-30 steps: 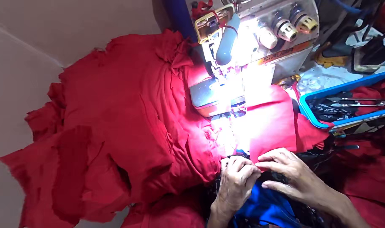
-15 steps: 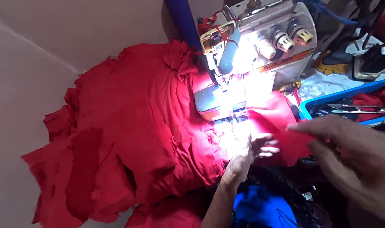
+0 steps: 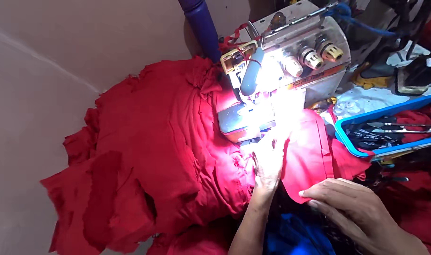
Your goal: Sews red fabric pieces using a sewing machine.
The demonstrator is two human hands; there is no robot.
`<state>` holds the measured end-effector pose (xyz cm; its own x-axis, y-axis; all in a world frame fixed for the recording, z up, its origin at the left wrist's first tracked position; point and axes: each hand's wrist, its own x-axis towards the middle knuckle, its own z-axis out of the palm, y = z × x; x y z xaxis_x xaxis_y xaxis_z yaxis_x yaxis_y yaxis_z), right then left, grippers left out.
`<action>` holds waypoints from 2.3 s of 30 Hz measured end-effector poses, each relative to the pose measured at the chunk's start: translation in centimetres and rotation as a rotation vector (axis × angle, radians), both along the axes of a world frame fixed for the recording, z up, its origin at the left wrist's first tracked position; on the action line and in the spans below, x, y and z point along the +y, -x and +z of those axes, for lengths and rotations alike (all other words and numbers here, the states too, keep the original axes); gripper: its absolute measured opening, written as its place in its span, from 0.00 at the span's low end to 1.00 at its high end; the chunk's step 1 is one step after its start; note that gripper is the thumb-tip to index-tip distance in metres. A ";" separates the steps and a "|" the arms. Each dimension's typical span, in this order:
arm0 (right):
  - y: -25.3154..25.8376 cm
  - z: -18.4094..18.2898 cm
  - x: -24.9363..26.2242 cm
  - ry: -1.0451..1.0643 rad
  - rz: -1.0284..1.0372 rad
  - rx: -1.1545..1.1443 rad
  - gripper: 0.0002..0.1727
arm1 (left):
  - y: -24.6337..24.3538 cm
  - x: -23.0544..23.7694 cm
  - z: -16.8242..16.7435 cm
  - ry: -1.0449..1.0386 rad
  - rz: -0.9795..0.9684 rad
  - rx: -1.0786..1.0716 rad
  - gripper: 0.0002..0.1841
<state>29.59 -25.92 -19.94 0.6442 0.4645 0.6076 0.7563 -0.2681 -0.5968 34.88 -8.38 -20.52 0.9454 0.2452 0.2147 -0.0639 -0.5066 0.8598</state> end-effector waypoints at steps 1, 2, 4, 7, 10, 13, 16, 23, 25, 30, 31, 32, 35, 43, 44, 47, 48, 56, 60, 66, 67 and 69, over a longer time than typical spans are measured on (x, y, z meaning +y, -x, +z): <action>-0.4 0.1 0.1 -0.041 -0.014 0.023 0.19 | 0.2 0.1 0.5 0.007 -0.058 0.010 0.11; -0.8 0.3 0.0 -0.100 -0.034 0.063 0.18 | 0.2 0.1 1.3 0.003 -0.097 0.007 0.12; -1.4 1.3 -0.5 -0.274 -0.110 0.136 0.15 | -0.2 -0.1 3.3 0.063 -0.154 0.036 0.14; -1.7 3.1 -2.0 -0.462 -0.165 0.106 0.11 | -2.7 -0.7 5.3 0.295 -0.252 -0.101 0.14; -0.5 3.8 -2.6 -0.389 0.028 0.087 0.15 | -3.2 -0.2 5.8 0.381 -0.207 -0.149 0.12; 1.1 2.2 -1.2 -0.204 0.271 0.148 0.17 | -1.1 0.5 3.8 0.425 -0.082 0.014 0.08; 2.0 -0.5 0.4 -0.064 0.333 0.133 0.16 | 0.8 1.2 2.1 0.488 -0.014 0.117 0.08; -0.6 0.2 4.3 -0.286 0.118 0.306 0.13 | 6.7 3.0 1.3 0.701 -0.182 -0.090 0.08; -1.1 0.3 5.9 -0.335 0.053 0.346 0.10 | 7.5 3.5 1.4 0.730 -0.184 -0.101 0.09; -1.0 0.5 8.1 -0.351 0.014 0.392 0.08 | 8.7 4.6 1.3 0.717 -0.140 -0.140 0.10; -0.9 0.5 8.3 -0.348 0.000 0.401 0.08 | 8.8 4.8 1.2 0.703 -0.134 -0.158 0.10; -0.8 0.6 8.5 -0.348 -0.013 0.418 0.09 | 8.9 4.9 1.2 0.699 -0.133 -0.173 0.10; -0.7 0.8 9.0 -0.359 -0.016 0.472 0.09 | 9.3 5.2 0.9 0.716 -0.128 -0.198 0.11; -0.6 0.8 9.5 -0.300 0.138 0.542 0.12 | 10.0 7.1 1.6 0.503 -0.176 -0.231 0.04; -0.7 1.1 9.2 -0.284 0.233 0.579 0.12 | 10.2 7.9 2.1 0.429 -0.226 -0.231 0.05; -0.9 1.8 8.6 -0.241 0.458 0.621 0.13 | 10.5 10.2 4.2 0.229 -0.352 -0.277 0.07; -0.8 1.8 8.6 -0.232 0.481 0.603 0.12 | 10.7 10.5 5.1 0.180 -0.355 -0.289 0.07; 0.0 1.8 8.8 -0.216 0.409 0.511 0.09 | 10.8 11.4 7.7 0.016 -0.256 -0.398 0.09; -0.3 1.9 8.9 -0.208 0.348 0.427 0.10 | 10.0 10.9 7.6 -0.032 -0.213 -0.450 0.09; -2.3 2.3 9.9 -0.255 0.202 0.264 0.11 | 5.5 11.3 8.0 -0.143 -0.185 -0.582 0.06; -2.9 2.4 10.2 -0.263 0.165 0.250 0.12 | 4.2 11.4 8.1 -0.166 -0.171 -0.602 0.05; -4.2 2.1 11.1 -0.294 0.068 0.292 0.12 | 1.1 11.5 7.9 -0.192 -0.138 -0.613 0.04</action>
